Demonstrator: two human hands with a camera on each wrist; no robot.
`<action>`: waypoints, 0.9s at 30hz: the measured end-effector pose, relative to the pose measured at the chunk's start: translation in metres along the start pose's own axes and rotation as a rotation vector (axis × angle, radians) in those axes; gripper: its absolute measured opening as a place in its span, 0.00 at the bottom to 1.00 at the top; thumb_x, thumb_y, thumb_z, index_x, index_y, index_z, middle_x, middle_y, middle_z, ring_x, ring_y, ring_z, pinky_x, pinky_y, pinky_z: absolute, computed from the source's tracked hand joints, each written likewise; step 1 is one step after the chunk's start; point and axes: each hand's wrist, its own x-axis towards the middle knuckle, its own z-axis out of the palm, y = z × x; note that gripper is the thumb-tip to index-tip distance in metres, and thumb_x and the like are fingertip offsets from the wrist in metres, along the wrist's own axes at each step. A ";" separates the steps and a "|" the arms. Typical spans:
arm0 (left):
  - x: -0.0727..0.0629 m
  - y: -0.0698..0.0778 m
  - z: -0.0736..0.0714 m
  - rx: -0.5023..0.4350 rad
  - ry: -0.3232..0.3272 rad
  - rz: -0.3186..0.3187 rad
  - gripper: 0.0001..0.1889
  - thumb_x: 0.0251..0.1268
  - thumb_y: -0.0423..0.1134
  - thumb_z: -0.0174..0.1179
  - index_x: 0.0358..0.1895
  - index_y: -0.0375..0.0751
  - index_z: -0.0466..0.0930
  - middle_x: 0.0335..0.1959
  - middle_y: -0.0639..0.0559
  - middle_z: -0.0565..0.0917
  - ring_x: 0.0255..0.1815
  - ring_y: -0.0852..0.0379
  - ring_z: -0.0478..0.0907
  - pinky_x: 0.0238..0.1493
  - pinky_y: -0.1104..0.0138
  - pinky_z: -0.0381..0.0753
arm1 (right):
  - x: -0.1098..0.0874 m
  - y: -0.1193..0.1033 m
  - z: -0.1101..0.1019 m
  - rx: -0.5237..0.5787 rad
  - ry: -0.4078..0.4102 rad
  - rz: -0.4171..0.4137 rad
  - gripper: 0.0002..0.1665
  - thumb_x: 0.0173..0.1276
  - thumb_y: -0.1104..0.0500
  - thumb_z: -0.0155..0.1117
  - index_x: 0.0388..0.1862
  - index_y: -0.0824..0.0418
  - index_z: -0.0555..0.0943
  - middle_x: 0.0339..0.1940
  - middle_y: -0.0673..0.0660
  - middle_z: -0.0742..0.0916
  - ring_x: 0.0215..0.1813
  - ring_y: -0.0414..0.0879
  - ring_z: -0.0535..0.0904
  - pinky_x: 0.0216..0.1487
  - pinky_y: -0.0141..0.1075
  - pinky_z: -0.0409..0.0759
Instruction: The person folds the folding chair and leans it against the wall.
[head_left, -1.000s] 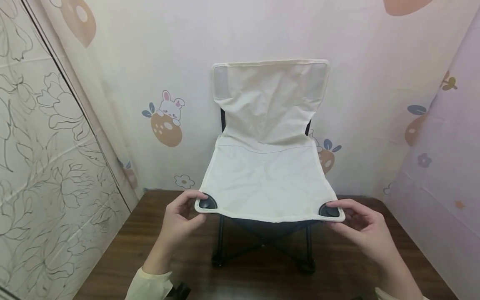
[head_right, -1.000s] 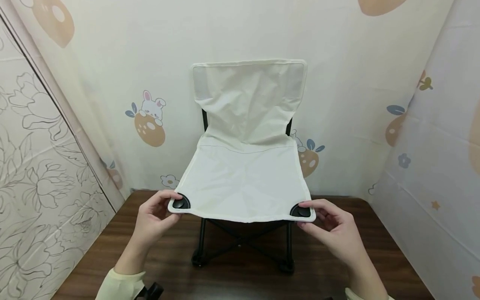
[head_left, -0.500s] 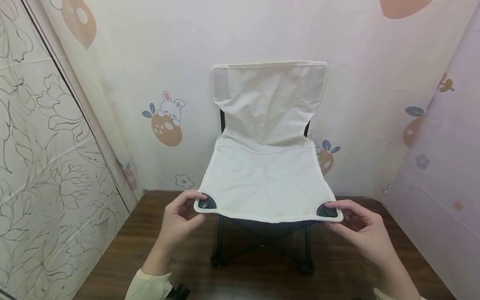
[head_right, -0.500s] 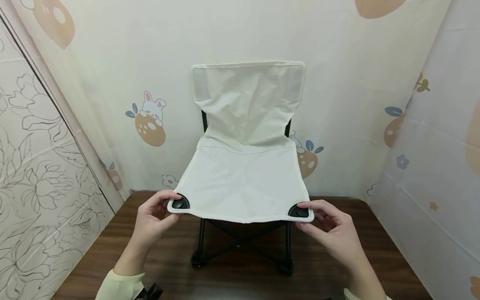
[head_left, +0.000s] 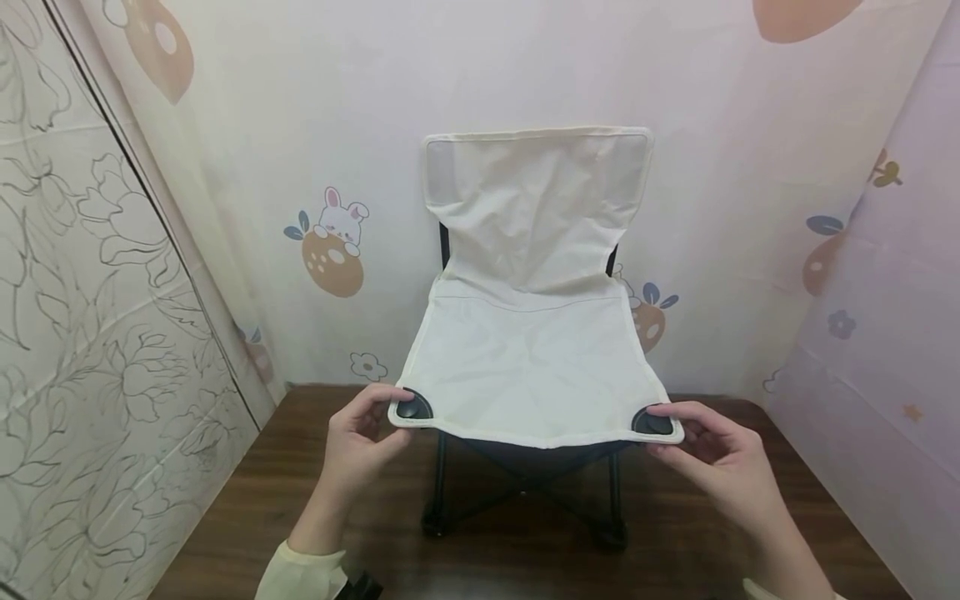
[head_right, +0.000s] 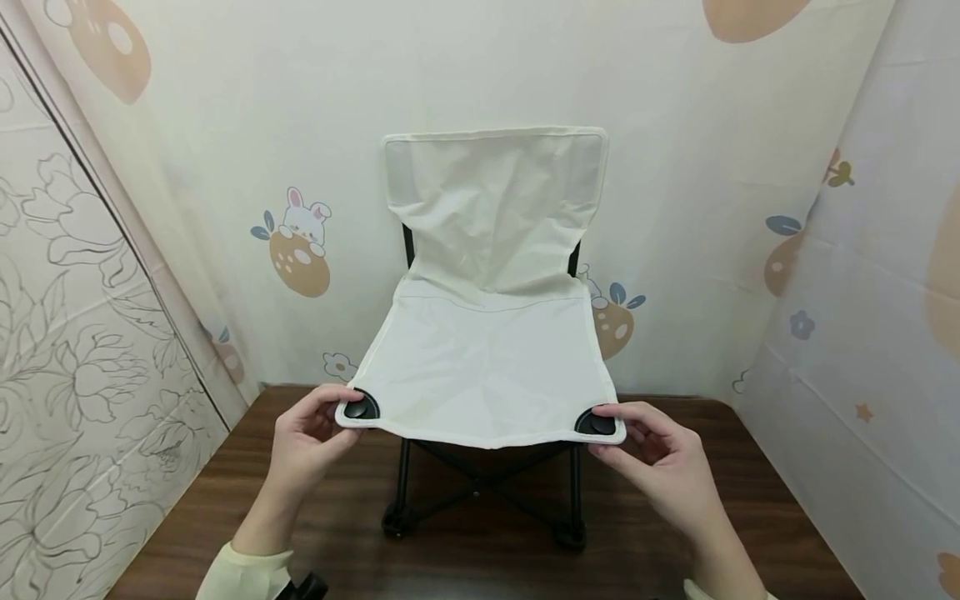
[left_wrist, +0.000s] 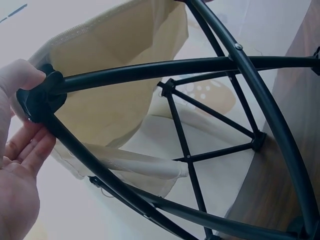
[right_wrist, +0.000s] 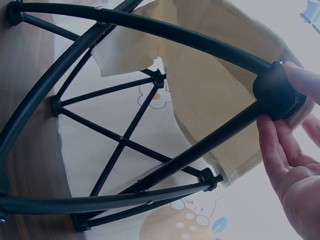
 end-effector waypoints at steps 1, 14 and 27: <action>0.000 0.000 0.000 -0.002 0.001 0.003 0.23 0.55 0.08 0.67 0.54 0.26 0.83 0.50 0.40 0.87 0.50 0.57 0.87 0.55 0.67 0.87 | 0.000 0.000 0.000 0.006 -0.001 -0.006 0.28 0.60 0.87 0.71 0.60 0.77 0.83 0.52 0.54 0.91 0.48 0.40 0.88 0.49 0.29 0.88; -0.005 0.002 0.000 0.014 0.021 -0.018 0.23 0.58 0.09 0.67 0.56 0.26 0.83 0.52 0.41 0.86 0.52 0.57 0.87 0.57 0.68 0.87 | 0.001 0.001 0.006 -0.029 0.015 0.031 0.28 0.62 0.85 0.73 0.61 0.75 0.84 0.54 0.53 0.91 0.51 0.41 0.89 0.52 0.32 0.89; -0.001 0.008 0.002 0.028 -0.019 -0.082 0.22 0.62 0.12 0.67 0.58 0.30 0.83 0.55 0.40 0.85 0.55 0.55 0.85 0.60 0.66 0.86 | 0.001 -0.006 -0.001 -0.060 0.015 0.035 0.28 0.60 0.85 0.75 0.60 0.75 0.84 0.53 0.53 0.93 0.47 0.40 0.90 0.48 0.30 0.89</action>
